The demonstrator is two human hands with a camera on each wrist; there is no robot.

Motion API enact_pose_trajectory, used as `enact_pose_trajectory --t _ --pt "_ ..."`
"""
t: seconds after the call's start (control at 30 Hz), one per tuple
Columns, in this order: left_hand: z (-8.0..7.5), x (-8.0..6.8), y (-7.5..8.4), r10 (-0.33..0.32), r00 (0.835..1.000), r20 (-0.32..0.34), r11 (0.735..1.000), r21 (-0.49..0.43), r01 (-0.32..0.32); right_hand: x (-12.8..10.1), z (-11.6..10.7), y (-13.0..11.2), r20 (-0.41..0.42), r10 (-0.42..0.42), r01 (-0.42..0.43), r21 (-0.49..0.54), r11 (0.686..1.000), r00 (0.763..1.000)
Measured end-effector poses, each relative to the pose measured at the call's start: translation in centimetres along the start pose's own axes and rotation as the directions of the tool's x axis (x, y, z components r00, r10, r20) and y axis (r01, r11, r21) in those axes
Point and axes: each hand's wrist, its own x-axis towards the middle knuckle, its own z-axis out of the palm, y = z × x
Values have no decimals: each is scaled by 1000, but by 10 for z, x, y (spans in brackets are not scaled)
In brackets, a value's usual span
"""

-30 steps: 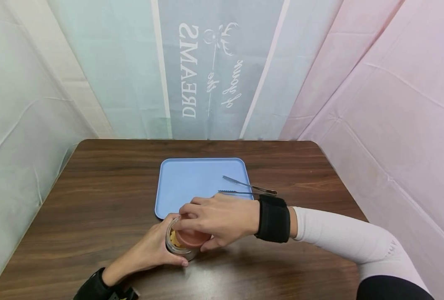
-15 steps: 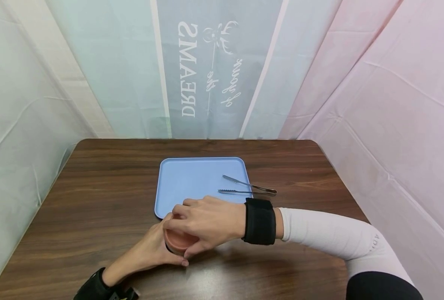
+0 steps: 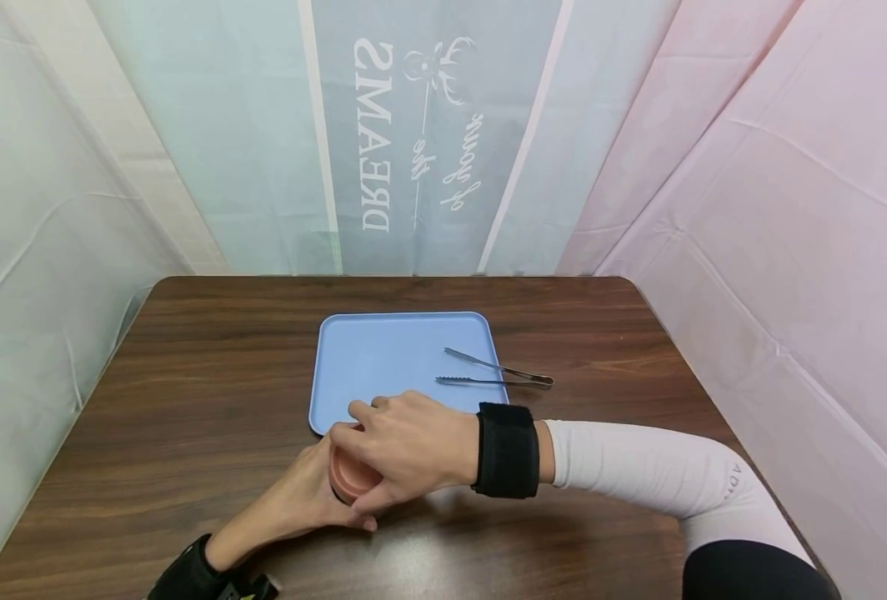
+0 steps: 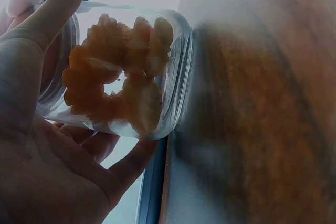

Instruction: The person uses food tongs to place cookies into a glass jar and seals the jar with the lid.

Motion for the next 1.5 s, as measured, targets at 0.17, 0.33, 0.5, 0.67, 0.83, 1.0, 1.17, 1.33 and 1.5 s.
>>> enact_pose_trajectory --t 0.17,0.33,0.5,0.67,0.83,1.0,1.17,1.33,1.5 --pt "1 0 -1 23 1000 -6 999 32 -23 3 2 -6 -10 56 -57 -65 996 998" --pt "-1 1 -2 28 1000 13 1000 -3 -28 0 -4 -4 20 22 -21 -79 997 1000" --pt "-2 1 -4 70 997 35 998 -9 -70 -6 -23 8 108 -152 149 34 988 982" --pt "-3 2 -4 119 992 31 986 115 -122 -10 -32 16 182 -273 265 68 962 945" --pt "-5 2 -2 100 994 52 988 110 -105 -8 -26 17 202 -315 298 113 948 927" --pt "-4 2 -2 81 995 62 994 70 -85 -4 -21 16 171 -300 281 127 951 939" --pt "-2 2 -1 25 999 46 999 35 -27 -1 -19 13 158 -243 235 69 970 957" --pt "-2 2 2 -15 999 36 1000 17 14 1 -18 8 149 -184 183 21 983 972" --pt "-4 1 2 -14 999 46 1000 10 14 2 -16 4 137 -167 166 17 986 976"
